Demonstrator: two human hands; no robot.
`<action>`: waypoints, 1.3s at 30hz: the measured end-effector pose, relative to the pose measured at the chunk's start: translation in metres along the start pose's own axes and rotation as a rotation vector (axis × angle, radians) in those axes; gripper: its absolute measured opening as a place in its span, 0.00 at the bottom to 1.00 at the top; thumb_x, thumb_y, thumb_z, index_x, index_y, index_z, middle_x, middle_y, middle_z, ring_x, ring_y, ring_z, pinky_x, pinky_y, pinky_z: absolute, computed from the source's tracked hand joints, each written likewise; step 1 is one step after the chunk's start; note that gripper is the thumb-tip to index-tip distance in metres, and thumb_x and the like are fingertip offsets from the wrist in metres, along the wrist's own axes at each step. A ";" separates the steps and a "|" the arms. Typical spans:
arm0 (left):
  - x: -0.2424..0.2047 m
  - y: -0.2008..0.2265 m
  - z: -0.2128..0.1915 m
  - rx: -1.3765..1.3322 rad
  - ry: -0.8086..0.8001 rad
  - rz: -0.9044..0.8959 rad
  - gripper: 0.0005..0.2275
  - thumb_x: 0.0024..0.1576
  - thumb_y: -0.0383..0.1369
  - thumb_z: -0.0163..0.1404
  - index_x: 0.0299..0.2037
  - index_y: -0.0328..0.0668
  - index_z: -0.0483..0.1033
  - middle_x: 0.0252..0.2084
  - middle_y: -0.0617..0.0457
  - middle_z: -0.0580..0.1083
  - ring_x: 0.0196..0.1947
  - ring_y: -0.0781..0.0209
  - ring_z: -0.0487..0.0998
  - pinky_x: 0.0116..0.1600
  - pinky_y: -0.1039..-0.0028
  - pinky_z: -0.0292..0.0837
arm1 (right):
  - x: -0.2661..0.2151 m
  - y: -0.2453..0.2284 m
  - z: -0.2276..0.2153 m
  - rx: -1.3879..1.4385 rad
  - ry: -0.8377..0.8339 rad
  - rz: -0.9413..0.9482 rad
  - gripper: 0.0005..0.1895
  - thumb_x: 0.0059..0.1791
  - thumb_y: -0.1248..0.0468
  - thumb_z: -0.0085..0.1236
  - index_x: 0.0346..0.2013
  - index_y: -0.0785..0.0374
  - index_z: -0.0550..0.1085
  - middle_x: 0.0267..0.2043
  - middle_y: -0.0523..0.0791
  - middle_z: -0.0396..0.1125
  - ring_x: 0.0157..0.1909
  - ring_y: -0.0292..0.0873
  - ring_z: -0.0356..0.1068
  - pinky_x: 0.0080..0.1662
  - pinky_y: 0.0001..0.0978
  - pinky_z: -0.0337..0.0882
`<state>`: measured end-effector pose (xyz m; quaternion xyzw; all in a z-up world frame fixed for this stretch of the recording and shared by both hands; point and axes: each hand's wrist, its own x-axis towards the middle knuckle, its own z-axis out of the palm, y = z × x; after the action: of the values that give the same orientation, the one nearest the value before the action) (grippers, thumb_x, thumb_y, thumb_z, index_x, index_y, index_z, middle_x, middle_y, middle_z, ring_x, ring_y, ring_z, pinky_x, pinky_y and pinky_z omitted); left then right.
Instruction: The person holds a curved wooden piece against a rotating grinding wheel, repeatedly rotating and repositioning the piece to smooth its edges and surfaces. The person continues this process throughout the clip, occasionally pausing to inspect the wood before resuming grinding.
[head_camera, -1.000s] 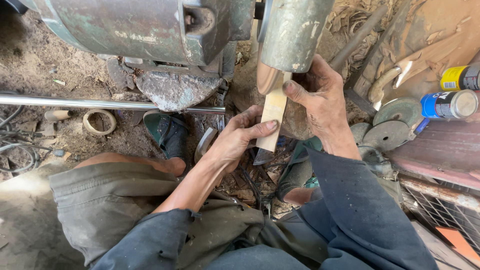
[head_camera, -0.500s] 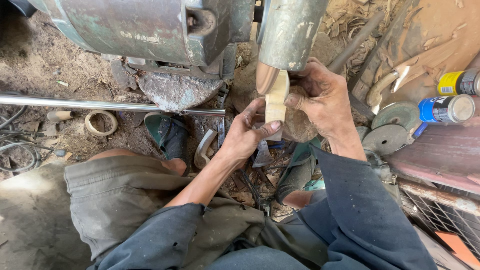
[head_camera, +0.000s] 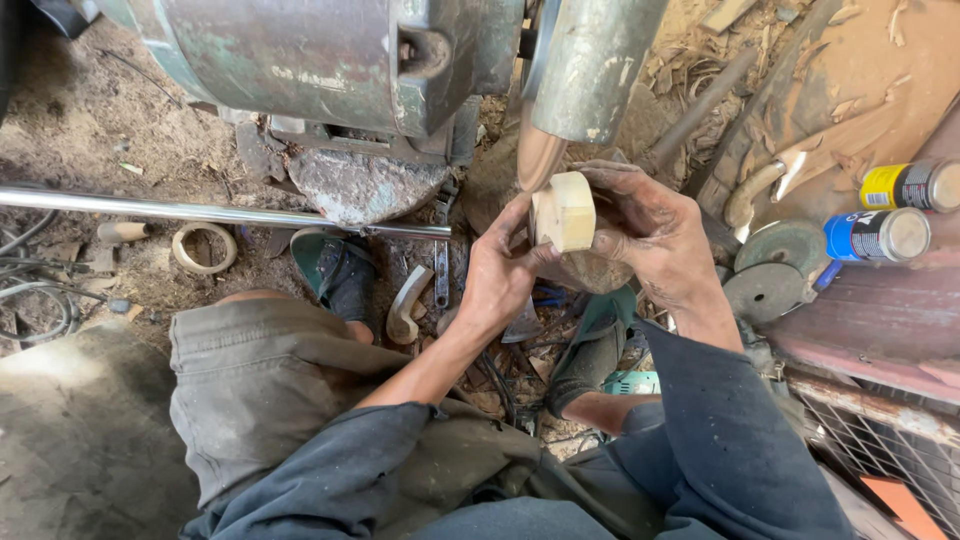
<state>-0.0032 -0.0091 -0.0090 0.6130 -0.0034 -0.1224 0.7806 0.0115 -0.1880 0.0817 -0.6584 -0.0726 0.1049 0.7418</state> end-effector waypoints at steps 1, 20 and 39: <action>0.001 -0.002 0.001 -0.065 0.008 -0.035 0.33 0.54 0.20 0.58 0.71 0.30 0.59 0.67 0.40 0.69 0.66 0.53 0.71 0.67 0.64 0.73 | 0.003 0.002 -0.001 0.025 -0.001 -0.001 0.28 0.47 0.72 0.68 0.61 0.68 0.72 0.69 0.51 0.65 0.71 0.48 0.66 0.72 0.43 0.69; 0.001 0.005 0.023 -0.301 0.036 -0.150 0.33 0.56 0.20 0.56 0.72 0.31 0.55 0.60 0.41 0.73 0.58 0.56 0.76 0.62 0.68 0.76 | 0.025 0.026 -0.013 0.178 0.006 0.003 0.24 0.46 0.67 0.72 0.55 0.68 0.77 0.63 0.48 0.71 0.64 0.43 0.71 0.70 0.38 0.72; -0.005 0.023 0.016 -0.293 -0.028 -0.308 0.24 0.57 0.25 0.56 0.64 0.29 0.66 0.50 0.39 0.78 0.51 0.57 0.79 0.58 0.66 0.75 | 0.033 0.028 -0.009 0.127 0.108 0.084 0.33 0.42 0.61 0.76 0.59 0.70 0.75 0.54 0.49 0.75 0.56 0.42 0.75 0.61 0.37 0.75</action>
<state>-0.0065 -0.0182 0.0173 0.4843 0.0974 -0.2480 0.8333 0.0439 -0.1851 0.0513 -0.6171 0.0018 0.1047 0.7799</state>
